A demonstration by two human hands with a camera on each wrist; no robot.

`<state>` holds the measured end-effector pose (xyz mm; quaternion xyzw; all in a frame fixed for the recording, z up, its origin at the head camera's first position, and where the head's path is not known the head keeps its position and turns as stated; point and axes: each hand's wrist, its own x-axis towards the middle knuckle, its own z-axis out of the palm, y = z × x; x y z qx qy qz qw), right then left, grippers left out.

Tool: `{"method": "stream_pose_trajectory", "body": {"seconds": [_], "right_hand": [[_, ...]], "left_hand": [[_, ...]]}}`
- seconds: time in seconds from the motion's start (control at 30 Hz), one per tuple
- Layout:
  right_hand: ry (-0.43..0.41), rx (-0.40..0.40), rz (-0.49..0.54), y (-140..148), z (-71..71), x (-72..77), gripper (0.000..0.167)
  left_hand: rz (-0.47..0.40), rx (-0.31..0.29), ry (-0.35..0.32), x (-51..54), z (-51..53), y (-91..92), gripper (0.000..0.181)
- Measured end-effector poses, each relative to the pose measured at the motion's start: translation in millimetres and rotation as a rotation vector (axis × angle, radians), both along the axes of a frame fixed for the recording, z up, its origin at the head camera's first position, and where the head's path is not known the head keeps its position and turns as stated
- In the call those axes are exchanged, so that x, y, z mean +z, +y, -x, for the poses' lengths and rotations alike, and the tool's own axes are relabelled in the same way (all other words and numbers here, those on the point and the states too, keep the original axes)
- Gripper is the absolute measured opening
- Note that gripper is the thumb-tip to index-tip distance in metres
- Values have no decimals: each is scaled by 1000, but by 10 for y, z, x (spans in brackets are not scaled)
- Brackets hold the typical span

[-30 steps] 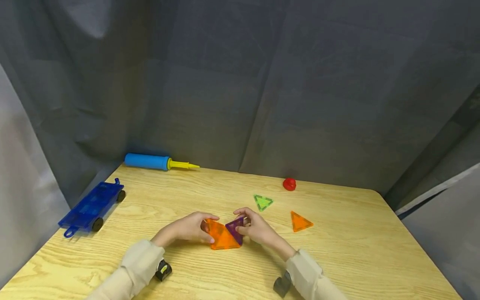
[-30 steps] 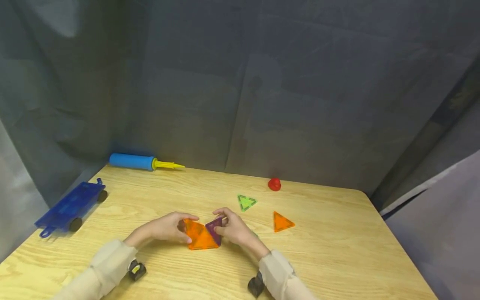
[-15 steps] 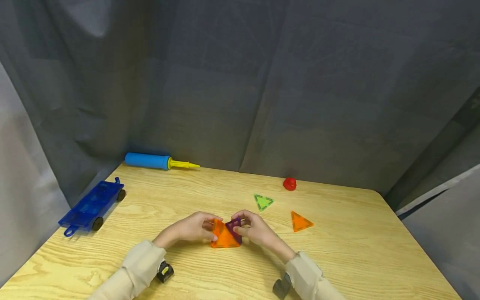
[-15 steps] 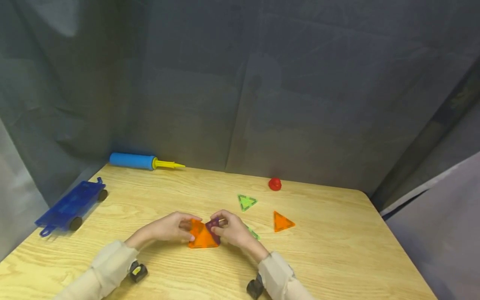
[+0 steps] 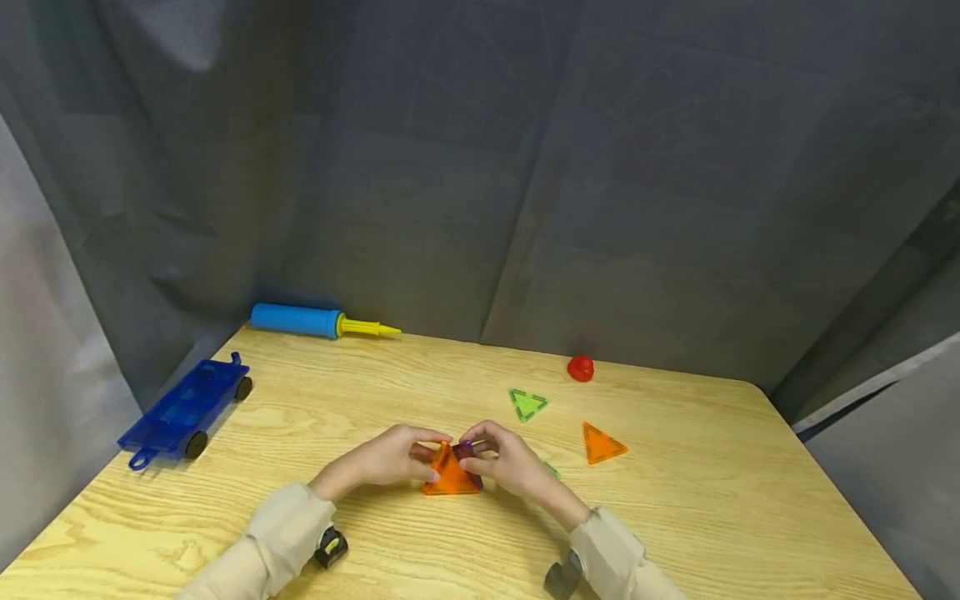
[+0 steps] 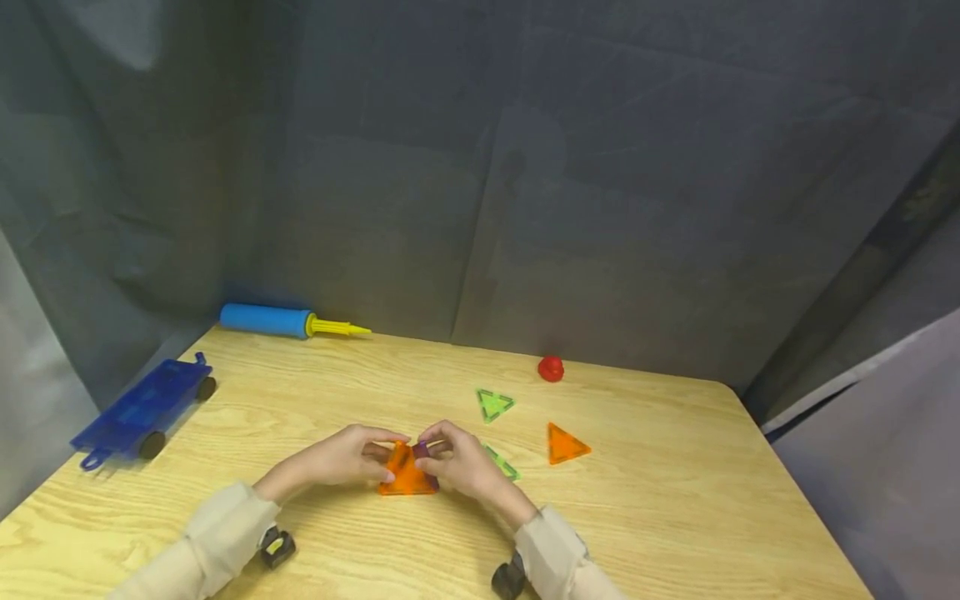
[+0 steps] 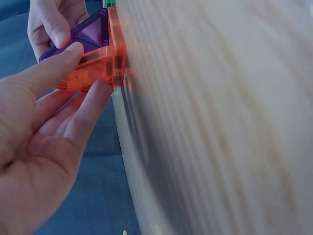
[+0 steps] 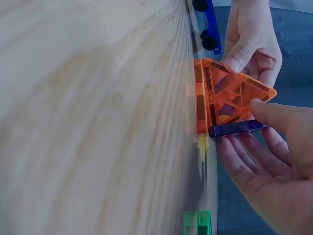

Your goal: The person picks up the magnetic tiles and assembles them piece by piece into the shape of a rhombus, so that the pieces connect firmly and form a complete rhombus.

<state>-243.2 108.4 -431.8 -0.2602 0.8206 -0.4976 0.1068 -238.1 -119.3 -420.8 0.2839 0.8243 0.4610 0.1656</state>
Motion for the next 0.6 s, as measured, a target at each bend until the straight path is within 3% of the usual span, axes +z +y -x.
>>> {"method": "stream_pose_trajectory", "body": {"seconds": [0.13, 0.33, 0.6], "right_hand": [[1, 28, -1, 1, -21, -5, 27], [35, 37, -35, 2, -40, 0, 24], [56, 50, -10, -13, -45, 12, 23]], "left_hand": [[-15, -14, 35, -7, -2, 23, 50], [-41, 1, 27, -18, 0, 39, 46], [-11, 12, 54, -23, 5, 42, 44]]}}
